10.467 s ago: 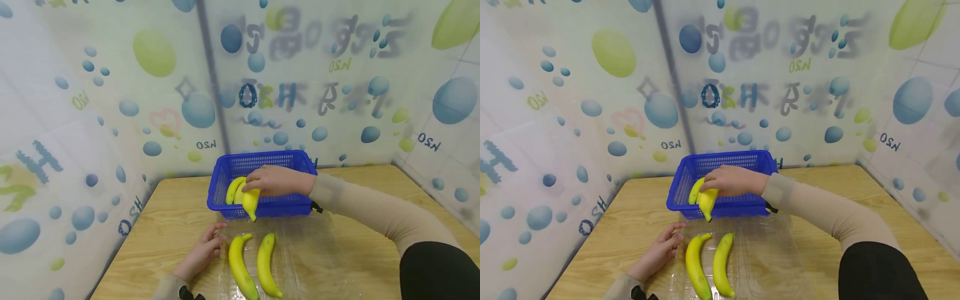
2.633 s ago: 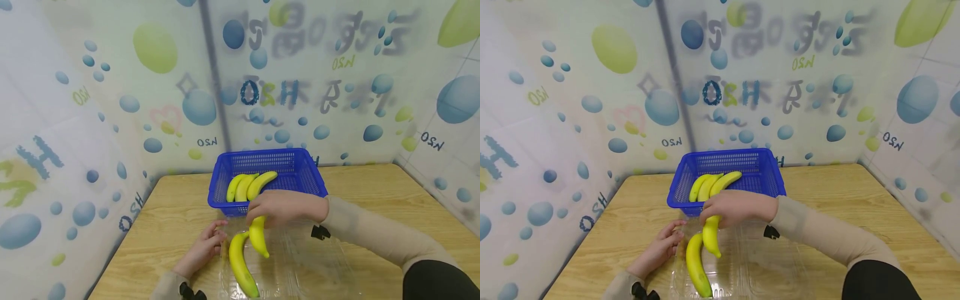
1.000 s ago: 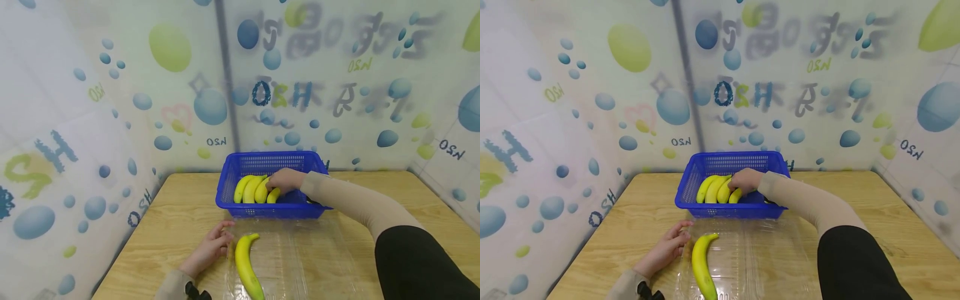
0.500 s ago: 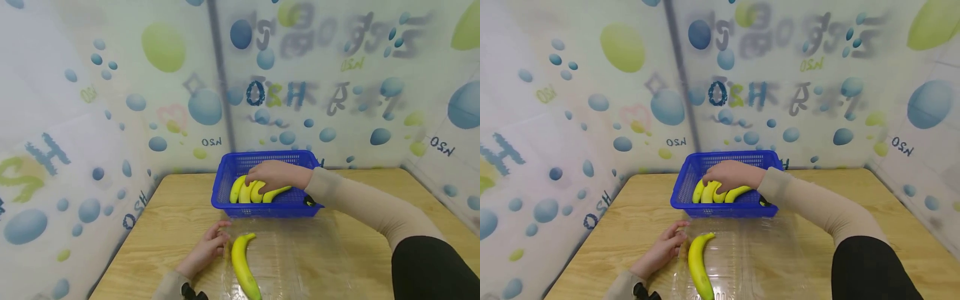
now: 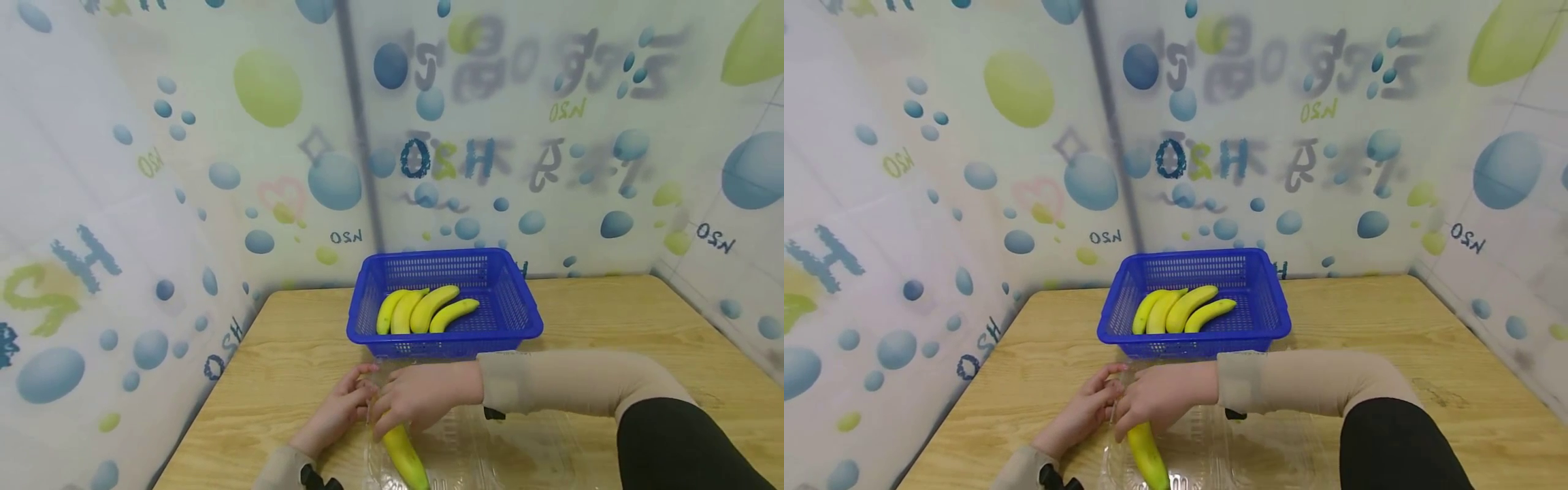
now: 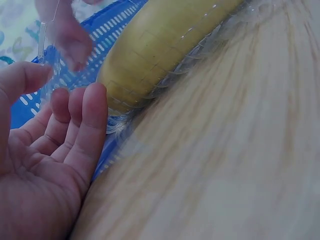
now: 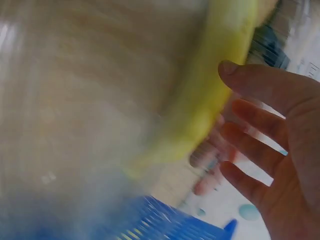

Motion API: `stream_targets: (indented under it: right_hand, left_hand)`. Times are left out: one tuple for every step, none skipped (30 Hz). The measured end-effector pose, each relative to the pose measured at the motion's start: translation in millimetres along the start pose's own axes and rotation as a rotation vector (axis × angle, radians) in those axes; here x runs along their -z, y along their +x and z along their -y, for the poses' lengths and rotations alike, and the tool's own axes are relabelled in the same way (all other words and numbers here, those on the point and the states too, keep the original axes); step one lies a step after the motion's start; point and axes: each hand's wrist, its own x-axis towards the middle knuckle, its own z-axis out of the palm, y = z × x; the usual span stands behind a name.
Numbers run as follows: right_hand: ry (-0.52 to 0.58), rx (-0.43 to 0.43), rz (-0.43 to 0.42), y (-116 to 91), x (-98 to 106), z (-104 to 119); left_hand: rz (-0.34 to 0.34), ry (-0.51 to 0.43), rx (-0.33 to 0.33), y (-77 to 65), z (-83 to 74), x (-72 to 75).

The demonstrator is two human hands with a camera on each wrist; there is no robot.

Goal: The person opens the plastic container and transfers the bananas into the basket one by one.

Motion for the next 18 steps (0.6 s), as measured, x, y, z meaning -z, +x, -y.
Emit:
stream_targets:
  right_hand:
    - [0.005,0.011,-0.005,1,-4,1]
    - [0.008,0.02,-0.013,2,-7,2]
    - [0.005,0.028,-0.027,2,-11,3]
    - [-0.005,0.038,-0.042,3,-14,4]
    - [-0.013,0.046,-0.057,3,-17,4]
    - [-0.019,0.052,-0.07,4,-20,4]
    - [-0.024,0.054,-0.083,4,-22,5]
    - [-0.024,0.052,-0.092,4,-25,5]
    - [-0.026,0.049,-0.099,3,-26,5]
    - [-0.027,0.044,-0.102,3,-28,5]
    - [-0.027,0.038,-0.103,2,-30,4]
    - [-0.026,0.034,-0.106,2,-31,4]
    - [-0.028,0.03,-0.107,1,-32,4]
    - [-0.032,0.028,-0.108,0,-32,4]
    - [-0.038,0.028,-0.109,-1,-33,4]
    - [-0.041,0.026,-0.109,-2,-33,3]
    - [-0.044,0.026,-0.109,-3,-33,3]
    - [-0.047,0.026,-0.108,-4,-33,3]
  left_hand:
    - [0.002,-0.005,-0.003,0.0,0.6,-0.3]
    - [0.002,-0.009,-0.007,0.1,1.1,-0.7]
    - [0.004,-0.012,-0.009,0.2,1.7,-1.0]
    - [0.006,-0.016,-0.008,0.3,2.5,-1.3]
    - [0.005,-0.019,-0.007,0.4,3.1,-1.5]
    - [0.008,-0.02,-0.007,0.5,3.9,-1.5]
    - [0.01,-0.021,-0.008,0.5,4.5,-1.5]
    - [0.011,-0.021,-0.008,0.4,5.0,-1.5]
    - [0.015,-0.021,-0.01,0.3,5.6,-1.3]
    - [0.018,-0.02,-0.013,0.1,6.0,-1.2]
    - [0.022,-0.019,-0.019,0.0,6.2,-1.0]
    - [0.027,-0.021,-0.025,-0.2,6.2,-0.8]
    - [0.03,-0.023,-0.031,-0.4,6.3,-0.9]
    - [0.035,-0.025,-0.039,-0.3,6.3,-0.7]
    - [0.038,-0.027,-0.048,-0.2,6.3,-0.6]
    - [0.042,-0.032,-0.055,0.0,6.3,-0.5]
    - [0.044,-0.036,-0.062,0.2,6.3,-0.4]
    - [0.044,-0.038,-0.066,0.6,6.3,-0.3]
